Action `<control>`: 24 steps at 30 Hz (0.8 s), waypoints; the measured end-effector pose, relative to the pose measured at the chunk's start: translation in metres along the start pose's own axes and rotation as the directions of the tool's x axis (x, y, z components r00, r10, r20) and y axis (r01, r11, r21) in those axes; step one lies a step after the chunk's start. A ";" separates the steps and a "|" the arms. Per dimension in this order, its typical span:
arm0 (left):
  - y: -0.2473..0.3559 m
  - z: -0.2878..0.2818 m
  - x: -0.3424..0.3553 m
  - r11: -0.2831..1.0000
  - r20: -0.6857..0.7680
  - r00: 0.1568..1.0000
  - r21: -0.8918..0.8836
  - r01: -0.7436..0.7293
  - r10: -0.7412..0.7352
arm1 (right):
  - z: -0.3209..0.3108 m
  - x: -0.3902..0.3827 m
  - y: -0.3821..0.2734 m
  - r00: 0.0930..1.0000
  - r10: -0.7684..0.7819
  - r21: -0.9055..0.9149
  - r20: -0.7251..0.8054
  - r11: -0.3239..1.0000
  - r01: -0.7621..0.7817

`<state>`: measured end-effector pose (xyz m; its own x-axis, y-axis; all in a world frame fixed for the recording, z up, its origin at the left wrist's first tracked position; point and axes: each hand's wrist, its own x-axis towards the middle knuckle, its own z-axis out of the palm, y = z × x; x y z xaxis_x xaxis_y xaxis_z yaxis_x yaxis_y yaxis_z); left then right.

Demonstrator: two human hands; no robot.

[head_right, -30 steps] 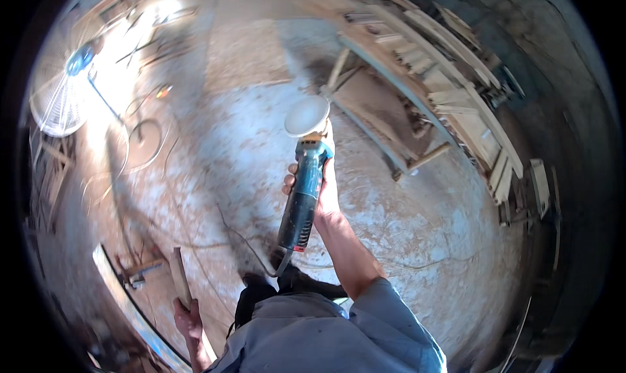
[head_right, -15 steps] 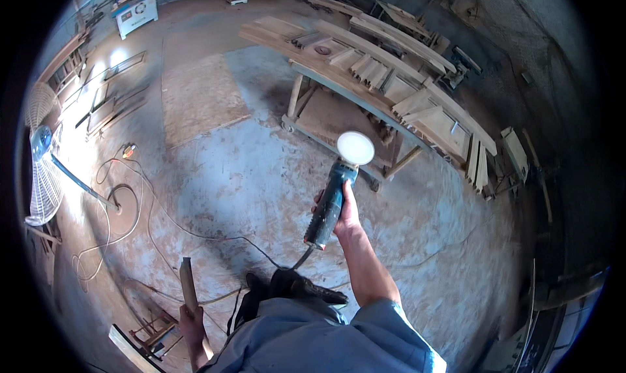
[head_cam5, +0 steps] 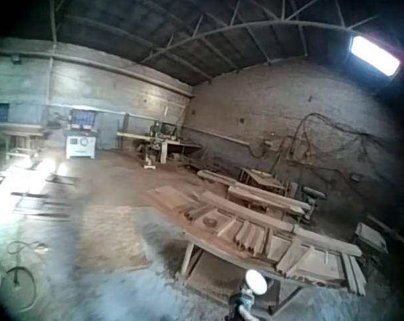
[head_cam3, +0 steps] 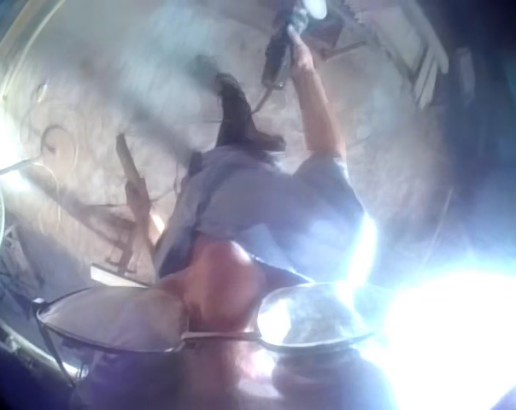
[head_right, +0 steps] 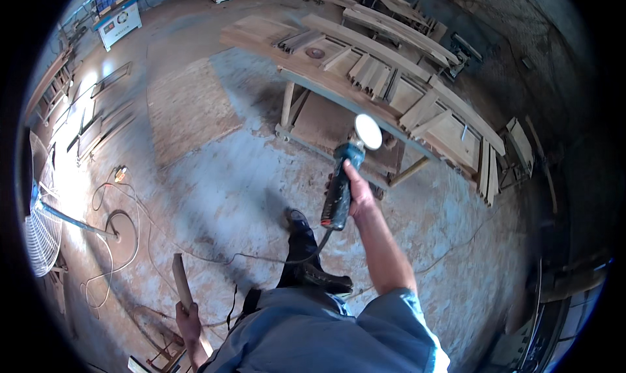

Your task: The person sands a wooden plank using an angle grinder, then cuts a smaller piece from it with a bow saw. They measure the cut piece with a ruler and arrange it with other wooden strips on a workbench.

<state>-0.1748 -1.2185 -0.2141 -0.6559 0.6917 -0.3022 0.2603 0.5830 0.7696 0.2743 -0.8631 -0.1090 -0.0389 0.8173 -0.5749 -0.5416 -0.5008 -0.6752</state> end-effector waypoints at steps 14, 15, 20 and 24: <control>0.193 0.191 0.101 0.930 0.034 0.987 -0.331 0.158 -0.155 | 0.022 0.417 -0.252 0.986 -0.144 -0.306 -0.087 0.946 0.111; 0.223 0.202 0.114 0.955 0.004 0.993 -0.273 0.117 -0.121 | 0.007 0.452 -0.271 0.961 -0.166 -0.380 -0.223 0.922 0.071; 0.296 0.218 0.126 0.948 -0.266 0.961 -0.319 -0.015 -0.075 | 0.055 0.516 -0.313 0.963 -0.259 -0.635 -0.070 0.756 0.157; 0.333 0.205 0.131 0.975 -0.300 0.928 -0.056 0.214 -0.221 | 0.016 0.592 -0.337 0.988 -0.138 -0.522 -0.074 0.849 0.079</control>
<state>-0.0287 -0.8466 -0.1122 -0.8789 0.3852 -0.2813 0.0738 0.6925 0.7176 0.4207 -0.2055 -0.2143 0.0986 0.8550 -0.5092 -0.0246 -0.5095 -0.8601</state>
